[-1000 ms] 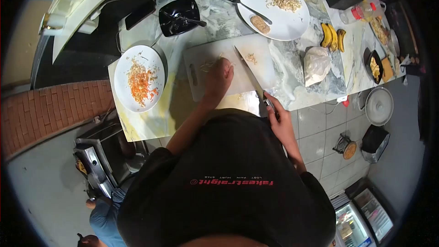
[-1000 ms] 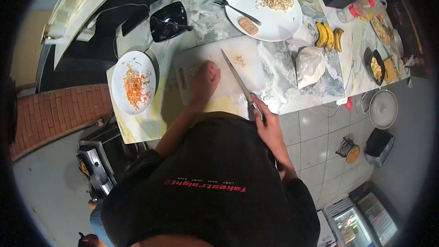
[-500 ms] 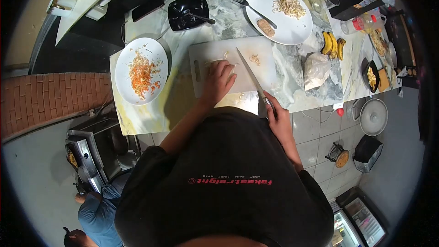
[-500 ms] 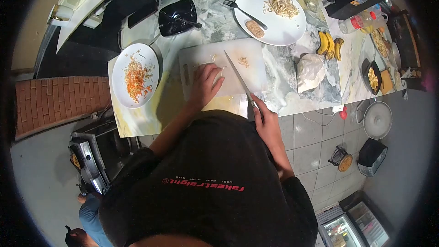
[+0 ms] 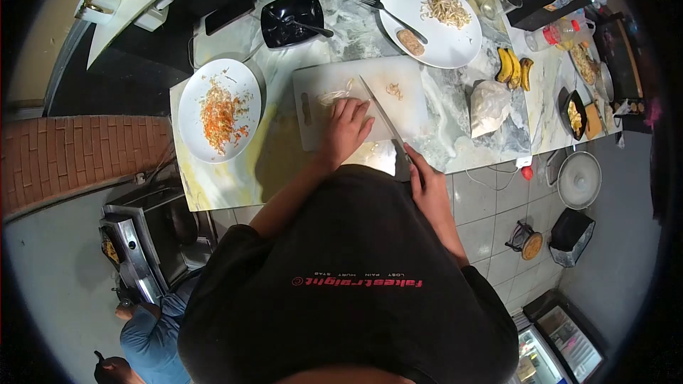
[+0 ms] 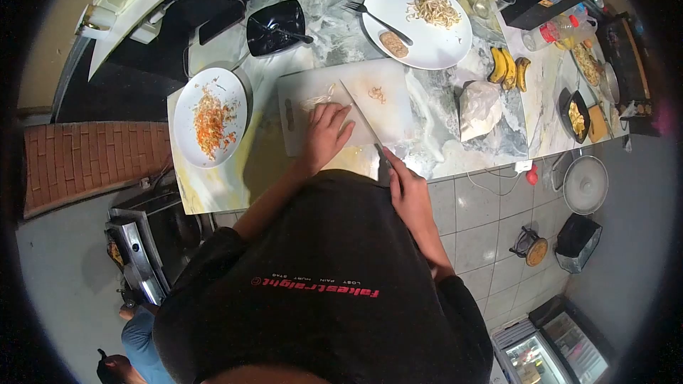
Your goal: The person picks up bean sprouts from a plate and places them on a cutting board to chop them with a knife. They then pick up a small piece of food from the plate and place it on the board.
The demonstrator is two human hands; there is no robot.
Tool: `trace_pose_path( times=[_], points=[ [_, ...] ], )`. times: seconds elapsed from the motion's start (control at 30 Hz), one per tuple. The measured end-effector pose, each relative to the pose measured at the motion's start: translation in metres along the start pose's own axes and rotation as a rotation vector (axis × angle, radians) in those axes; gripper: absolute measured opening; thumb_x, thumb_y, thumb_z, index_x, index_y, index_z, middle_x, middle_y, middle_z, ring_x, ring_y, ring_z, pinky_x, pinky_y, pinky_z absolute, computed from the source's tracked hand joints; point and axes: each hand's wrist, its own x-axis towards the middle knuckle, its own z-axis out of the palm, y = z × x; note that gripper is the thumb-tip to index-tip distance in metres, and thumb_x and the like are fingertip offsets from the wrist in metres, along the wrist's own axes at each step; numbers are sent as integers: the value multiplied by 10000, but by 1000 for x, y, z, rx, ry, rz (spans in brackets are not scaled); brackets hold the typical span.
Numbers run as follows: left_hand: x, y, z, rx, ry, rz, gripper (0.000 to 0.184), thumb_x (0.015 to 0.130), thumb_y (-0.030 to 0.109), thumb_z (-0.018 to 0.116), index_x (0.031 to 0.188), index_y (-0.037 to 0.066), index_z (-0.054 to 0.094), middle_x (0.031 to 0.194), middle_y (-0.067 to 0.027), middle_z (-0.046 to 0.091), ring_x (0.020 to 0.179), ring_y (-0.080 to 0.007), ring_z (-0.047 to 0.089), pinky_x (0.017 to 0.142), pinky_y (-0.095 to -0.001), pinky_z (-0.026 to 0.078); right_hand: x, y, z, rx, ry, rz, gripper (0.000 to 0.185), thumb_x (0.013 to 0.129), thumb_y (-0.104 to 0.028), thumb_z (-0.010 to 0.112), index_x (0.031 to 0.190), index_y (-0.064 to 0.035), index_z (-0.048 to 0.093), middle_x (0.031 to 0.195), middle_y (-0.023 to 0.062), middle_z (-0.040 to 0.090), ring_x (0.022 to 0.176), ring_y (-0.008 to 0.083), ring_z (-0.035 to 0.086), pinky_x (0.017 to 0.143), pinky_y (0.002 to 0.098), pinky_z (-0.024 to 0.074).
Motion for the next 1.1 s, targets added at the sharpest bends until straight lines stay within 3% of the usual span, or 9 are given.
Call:
trace_pose_path(
  times=[0.5,0.73,0.8,0.93,1.0,1.1],
  points=[
    [1,3,5,40,9,-16,331,918,225,720,1180,26,685,1115,-93,624,1080,-292,573,967,-430,448,1,10,7,-188,-2,-43,502,995,-58,582,1466,-229,576,818,247,657,749,459,669,679,535,525],
    [3,0,4,12,41,-21,285,901,183,727,1149,48,688,1088,-96,615,1043,-303,572,923,-439,452,4,9,6,-259,1,-49,515,994,-61,590,1476,-241,569,816,245,654,728,450,663,662,526,523],
    [4,-1,4,7,32,-25,261,897,162,724,1132,54,689,1081,-94,617,1045,-303,572,922,-438,455,4,6,5,-208,-12,0,564,953,22,596,1465,-214,578,888,266,677,784,453,680,714,494,530],
    [3,-8,10,-7,51,-54,213,885,104,714,1092,69,684,1055,-82,622,1044,-303,575,927,-432,463,3,14,2,-193,-8,18,563,953,23,596,1465,-209,578,885,271,676,787,452,682,724,490,530],
    [2,-15,11,25,59,-42,209,883,88,711,1089,69,681,1049,-78,625,1043,-302,578,931,-431,468,2,19,2,-178,62,-36,534,975,-27,596,1469,-230,574,808,262,653,751,466,663,682,531,524],
    [3,-20,7,93,48,-55,227,875,80,717,1098,74,676,1069,-77,631,1061,-304,583,953,-433,470,1,22,0,-186,77,-21,516,979,-16,587,1458,-208,583,857,279,671,778,464,672,711,505,537]
  ],
)
